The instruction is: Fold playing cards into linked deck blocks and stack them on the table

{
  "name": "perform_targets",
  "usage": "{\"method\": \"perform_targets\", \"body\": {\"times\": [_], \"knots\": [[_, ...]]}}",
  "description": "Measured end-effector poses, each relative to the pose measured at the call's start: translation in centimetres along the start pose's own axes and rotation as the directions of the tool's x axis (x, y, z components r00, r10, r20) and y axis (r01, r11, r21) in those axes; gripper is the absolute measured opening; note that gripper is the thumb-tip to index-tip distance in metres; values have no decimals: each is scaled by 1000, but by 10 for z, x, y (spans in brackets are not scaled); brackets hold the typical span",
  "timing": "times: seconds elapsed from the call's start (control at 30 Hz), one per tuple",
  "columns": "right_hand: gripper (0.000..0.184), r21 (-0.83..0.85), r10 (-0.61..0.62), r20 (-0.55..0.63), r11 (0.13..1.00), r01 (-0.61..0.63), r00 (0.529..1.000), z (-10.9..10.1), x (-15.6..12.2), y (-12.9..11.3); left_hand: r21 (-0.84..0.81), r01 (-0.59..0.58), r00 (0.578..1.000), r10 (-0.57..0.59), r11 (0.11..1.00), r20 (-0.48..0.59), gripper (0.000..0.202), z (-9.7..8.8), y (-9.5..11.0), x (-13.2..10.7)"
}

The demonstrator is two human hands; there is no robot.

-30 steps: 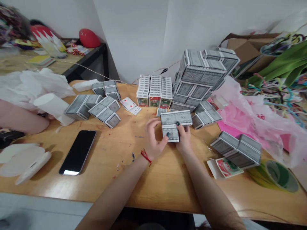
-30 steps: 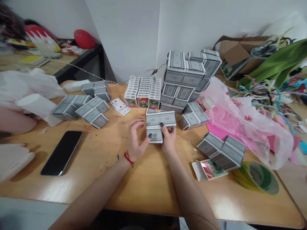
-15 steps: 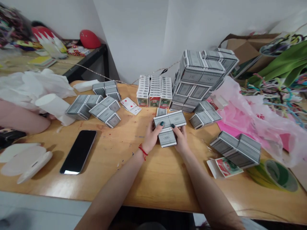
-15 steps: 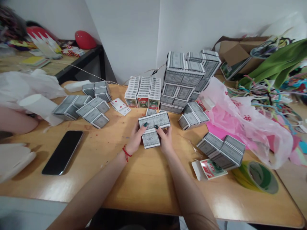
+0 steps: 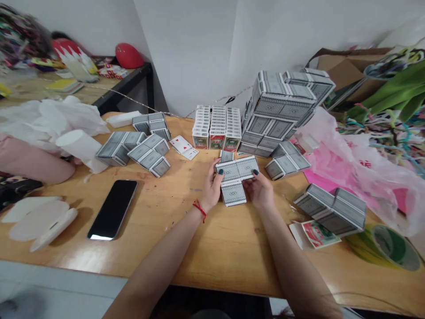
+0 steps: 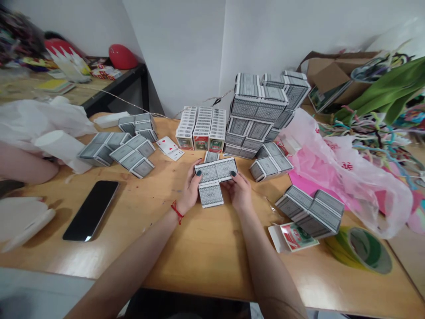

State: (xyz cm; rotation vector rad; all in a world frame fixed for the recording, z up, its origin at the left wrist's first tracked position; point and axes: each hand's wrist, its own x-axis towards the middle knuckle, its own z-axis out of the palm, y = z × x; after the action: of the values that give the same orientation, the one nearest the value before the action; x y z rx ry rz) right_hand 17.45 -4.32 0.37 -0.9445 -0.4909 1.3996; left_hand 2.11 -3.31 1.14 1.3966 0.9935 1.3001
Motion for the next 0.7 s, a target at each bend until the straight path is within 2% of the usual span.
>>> {"method": "perform_targets", "body": {"times": [0.13,0.27,0.4,0.5,0.57,0.7], "knots": [[20,-21,0,39,1000,1,999,-1,-3,-4,-36,13,1000,-13,999,-7,29,-2,4,0],[26,-83,79,139,994,-68,987,4,-7,-6,-86,143,989,-146,986,-22,27,-7,4,3],[43,-73,22,120,997,-13,993,8,-9,-9,-90,235,969,-226,968,104,25,-15,6,7],[43,-101,11,111,995,1,994,9,-8,-10,-58,241,948,-222,969,229,24,-18,8,7],[39,-154,25,103,988,-9,994,8,-6,-10,-42,250,941,-232,967,246,24,-19,10,6],[32,-236,-19,65,971,34,998,3,-3,-7,-61,320,922,-296,945,249,27,-16,10,6]]}}
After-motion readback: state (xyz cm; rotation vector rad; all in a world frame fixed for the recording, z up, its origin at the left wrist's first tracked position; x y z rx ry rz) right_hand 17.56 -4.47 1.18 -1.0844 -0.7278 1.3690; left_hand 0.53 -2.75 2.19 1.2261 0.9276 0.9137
